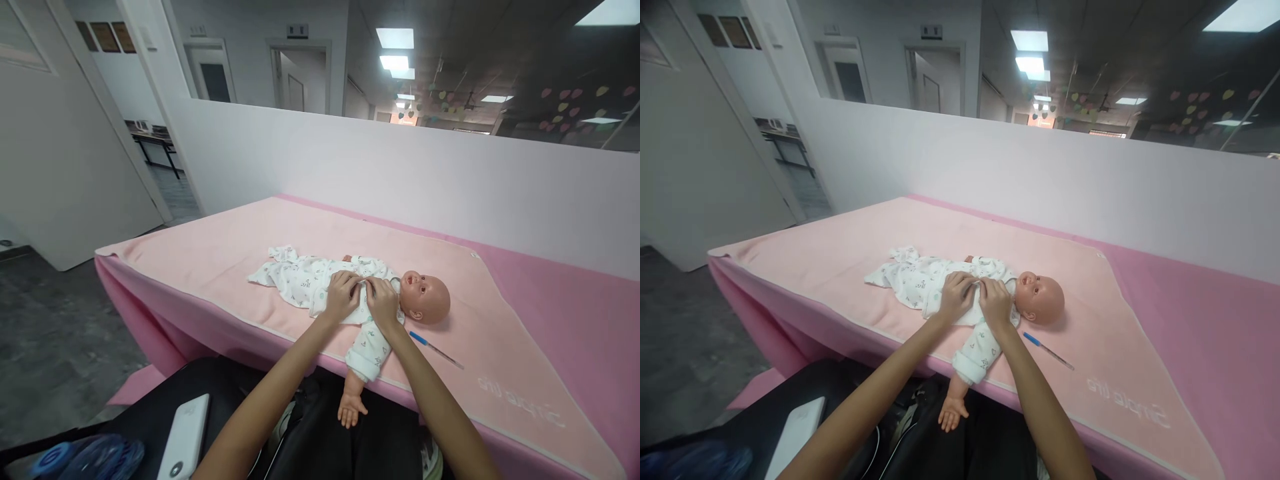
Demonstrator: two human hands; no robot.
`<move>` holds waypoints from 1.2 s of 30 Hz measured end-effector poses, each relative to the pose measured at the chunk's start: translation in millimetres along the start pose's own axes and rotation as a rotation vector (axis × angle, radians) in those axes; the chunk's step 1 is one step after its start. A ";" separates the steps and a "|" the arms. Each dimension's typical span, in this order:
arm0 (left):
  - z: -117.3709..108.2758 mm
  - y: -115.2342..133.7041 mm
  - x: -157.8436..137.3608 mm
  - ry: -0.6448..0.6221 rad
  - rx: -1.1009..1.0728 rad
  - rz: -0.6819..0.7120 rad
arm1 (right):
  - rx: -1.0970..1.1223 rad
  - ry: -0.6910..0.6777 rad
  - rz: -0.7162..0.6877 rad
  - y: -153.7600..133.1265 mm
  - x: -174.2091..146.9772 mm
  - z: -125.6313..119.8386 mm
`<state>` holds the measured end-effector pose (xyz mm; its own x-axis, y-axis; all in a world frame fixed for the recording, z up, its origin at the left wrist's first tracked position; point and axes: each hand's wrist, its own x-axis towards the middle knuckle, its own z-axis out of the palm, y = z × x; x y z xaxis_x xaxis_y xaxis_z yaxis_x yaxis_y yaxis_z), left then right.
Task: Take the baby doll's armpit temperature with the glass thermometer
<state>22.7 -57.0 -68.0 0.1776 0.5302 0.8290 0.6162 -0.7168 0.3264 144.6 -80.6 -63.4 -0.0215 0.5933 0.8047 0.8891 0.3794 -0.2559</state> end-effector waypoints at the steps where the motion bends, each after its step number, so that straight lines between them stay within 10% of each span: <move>1: 0.4 -0.1 -0.6 0.000 0.003 -0.002 | 0.000 -0.001 -0.003 -0.1 -0.1 -0.2; 36: -8.8 3.4 -5.6 0.117 -0.048 -0.006 | 0.077 0.075 -0.040 1.3 -3.2 -1.1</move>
<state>17.1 -66.4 -67.5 0.0821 0.4800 0.8734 0.5786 -0.7365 0.3504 146.3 -82.8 -65.7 -0.0193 0.5228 0.8523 0.8503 0.4570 -0.2610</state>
